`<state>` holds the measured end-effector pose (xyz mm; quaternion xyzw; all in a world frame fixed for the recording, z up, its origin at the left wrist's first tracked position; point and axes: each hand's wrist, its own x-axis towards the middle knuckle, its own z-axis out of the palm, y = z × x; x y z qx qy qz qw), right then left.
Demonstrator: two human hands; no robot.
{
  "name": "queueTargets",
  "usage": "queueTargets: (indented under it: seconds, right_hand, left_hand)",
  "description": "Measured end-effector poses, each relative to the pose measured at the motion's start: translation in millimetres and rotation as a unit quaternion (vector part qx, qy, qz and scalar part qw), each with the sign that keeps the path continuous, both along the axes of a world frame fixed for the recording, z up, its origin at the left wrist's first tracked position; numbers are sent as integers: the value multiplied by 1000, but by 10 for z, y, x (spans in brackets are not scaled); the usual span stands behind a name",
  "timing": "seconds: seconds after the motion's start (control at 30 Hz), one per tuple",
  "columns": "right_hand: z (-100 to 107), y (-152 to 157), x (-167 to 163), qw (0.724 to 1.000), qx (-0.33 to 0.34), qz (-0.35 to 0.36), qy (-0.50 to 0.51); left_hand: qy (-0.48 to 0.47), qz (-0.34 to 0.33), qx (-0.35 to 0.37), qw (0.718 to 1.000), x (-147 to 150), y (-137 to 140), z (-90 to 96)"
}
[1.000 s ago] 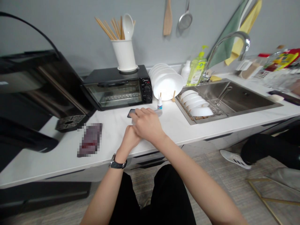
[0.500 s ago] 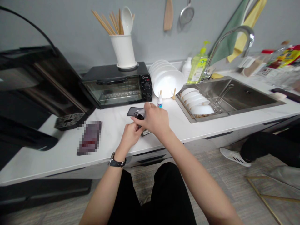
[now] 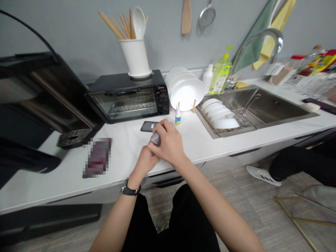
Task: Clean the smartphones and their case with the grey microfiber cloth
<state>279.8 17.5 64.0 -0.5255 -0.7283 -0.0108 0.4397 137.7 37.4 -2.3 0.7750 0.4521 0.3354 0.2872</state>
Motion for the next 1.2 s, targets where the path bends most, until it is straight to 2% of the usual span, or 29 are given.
queueTargets:
  seconds: [0.1,0.23,0.37,0.47,0.57,0.63,0.7,0.77,0.8,0.87,0.93,0.97,1.1,1.2]
  right_hand:
    - [-100,-52,94,989,26,97,105]
    - [-380,-73,351,966,-28,136,218]
    - [-815,-57,533,968,-97,43,227]
    - [-1023,-72,557,979,-117,-32,165]
    - [-1000,-134,581,986,-109,-73,103]
    - [-890,-178,620,982,-50,-126,132]
    - [-769,-195,651,963,37,-195,181]
    - [-699,-177,648,957,70,-212,184]
    - [-696,-161,633,969,50,-184,156]
    - [-748,-135,600,995,-30,-80,54]
    - [-846,-145,592,993,-102,0,-58]
    - [-896,-164,598,988,-122,15,-98]
    - [-989,-268,518,979,-144,-22,-143]
    - [-955,-312,142,981,-133,-33,-136]
  left_hand:
    - [-24,-43,-32,998,-73,-75,-52]
    - [6,-37,18,999,-189,-82,-95]
    - [116,-1,64,991,-197,-74,-120]
    - [157,12,78,984,-165,-99,-126]
    - [171,18,84,981,-163,-122,-138]
    - [172,18,86,981,-169,-125,-151]
    - [166,14,83,983,-168,-119,-162]
    - [159,13,77,984,-160,-113,-165]
    - [156,15,73,985,-159,-112,-161]
    - [142,11,61,988,-178,-113,-147]
    - [120,-1,52,991,-238,-116,-130]
    - [111,-6,51,993,-283,-116,-124]
    - [84,-10,58,995,-478,-89,-149]
    - [61,-21,42,997,-559,-36,-204]
